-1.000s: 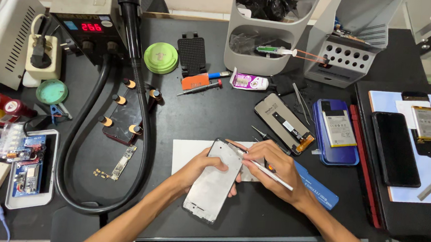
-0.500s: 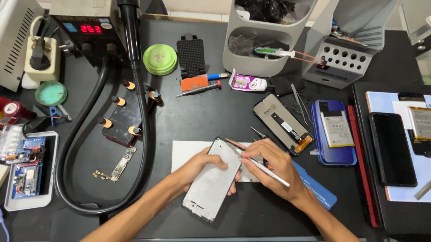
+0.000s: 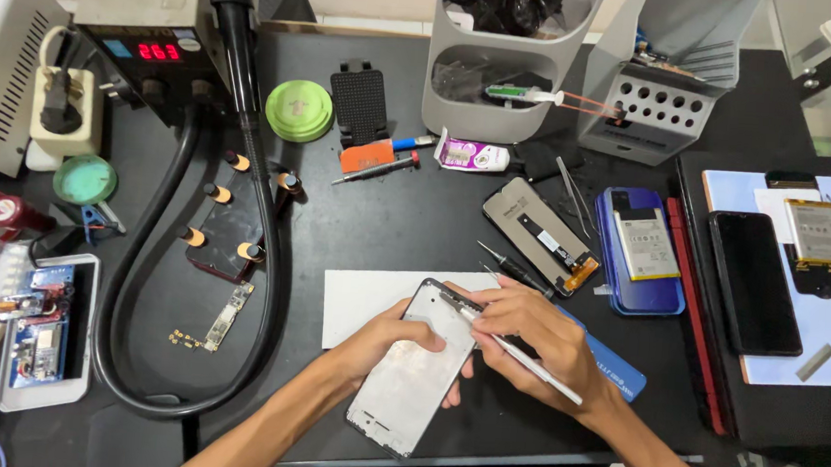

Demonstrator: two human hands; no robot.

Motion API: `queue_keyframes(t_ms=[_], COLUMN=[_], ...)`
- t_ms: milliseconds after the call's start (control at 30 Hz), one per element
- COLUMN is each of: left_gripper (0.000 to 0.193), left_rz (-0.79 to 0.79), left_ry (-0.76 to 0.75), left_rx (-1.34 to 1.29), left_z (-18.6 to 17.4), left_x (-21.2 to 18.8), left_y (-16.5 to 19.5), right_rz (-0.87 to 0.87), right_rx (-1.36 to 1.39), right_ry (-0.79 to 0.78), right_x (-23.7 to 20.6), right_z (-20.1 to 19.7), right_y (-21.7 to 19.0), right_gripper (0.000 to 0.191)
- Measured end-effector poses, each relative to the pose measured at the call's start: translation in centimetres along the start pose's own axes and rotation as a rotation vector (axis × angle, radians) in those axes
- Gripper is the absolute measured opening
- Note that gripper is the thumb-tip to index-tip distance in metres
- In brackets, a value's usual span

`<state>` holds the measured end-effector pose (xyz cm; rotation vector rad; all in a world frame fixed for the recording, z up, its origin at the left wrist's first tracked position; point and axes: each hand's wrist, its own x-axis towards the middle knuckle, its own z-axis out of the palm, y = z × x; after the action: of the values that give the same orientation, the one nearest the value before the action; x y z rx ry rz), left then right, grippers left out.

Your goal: The person scrapes adhesive residue from a smartphone frame using a metal spudger and a heated tool. They then place the frame into a red vacuum clamp and attach a black smartphone screen to it.

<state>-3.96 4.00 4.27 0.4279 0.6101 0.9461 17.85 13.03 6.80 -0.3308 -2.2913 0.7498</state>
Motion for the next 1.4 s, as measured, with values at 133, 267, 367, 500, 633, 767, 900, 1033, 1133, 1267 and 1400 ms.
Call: queue_keyframes(t_ms=[133,267,367,500,633,767,900,1033,1133,1267,1400], left_gripper=[0.049,0.049,0.049,0.049,0.046,0.042,0.042,0.044,0.044,0.044,0.042], left_rz=[0.002,0.016,0.011,0.008,0.009,0.004,-0.03,-0.053,-0.049,-0.05,-0.05], left_ry=[-0.038,-0.045,-0.032,-0.003,0.0,-0.022,-0.013,0.007,0.006,0.04,0.023], left_rx=[-0.046,-0.03,-0.017,0.002,-0.005,-0.043,-0.049,-0.006,0.003,0.024,0.013], left_z=[0.7,1.1,1.3,1.5,1.5,1.3,1.3,1.4,1.5,1.5,1.3], left_x=[-0.2,-0.5,-0.6,-0.7,-0.7,-0.6,-0.7,-0.8,-0.9,-0.8,-0.7], left_y=[-0.3,-0.3,-0.1,0.0,0.0,0.0,0.1,0.3,0.4,0.4,0.2], right_rz=[-0.02,-0.036,-0.038,-0.03,-0.014,-0.038,-0.012,-0.023,-0.019,-0.001,-0.018], right_rx=[0.012,0.016,-0.001,-0.013,-0.01,-0.063,-0.053,-0.025,-0.033,-0.035,-0.062], right_ry=[0.009,-0.003,-0.015,-0.023,-0.046,-0.057,-0.069,-0.04,-0.06,-0.062,-0.073], right_x=[-0.1,-0.3,-0.4,-0.5,-0.3,-0.2,-0.2,-0.2,-0.4,-0.4,-0.3], right_z=[-0.3,-0.6,-0.8,-0.8,-0.8,-0.7,-0.8,-0.9,-1.0,-0.9,-0.8], right_y=[-0.5,-0.5,-0.5,-0.5,-0.5,-0.7,-0.8,-0.6,-0.6,-0.5,-0.6], right_gripper=[0.018,0.018,0.018,0.017,0.016,0.017,0.017,0.016,0.017,0.018,0.02])
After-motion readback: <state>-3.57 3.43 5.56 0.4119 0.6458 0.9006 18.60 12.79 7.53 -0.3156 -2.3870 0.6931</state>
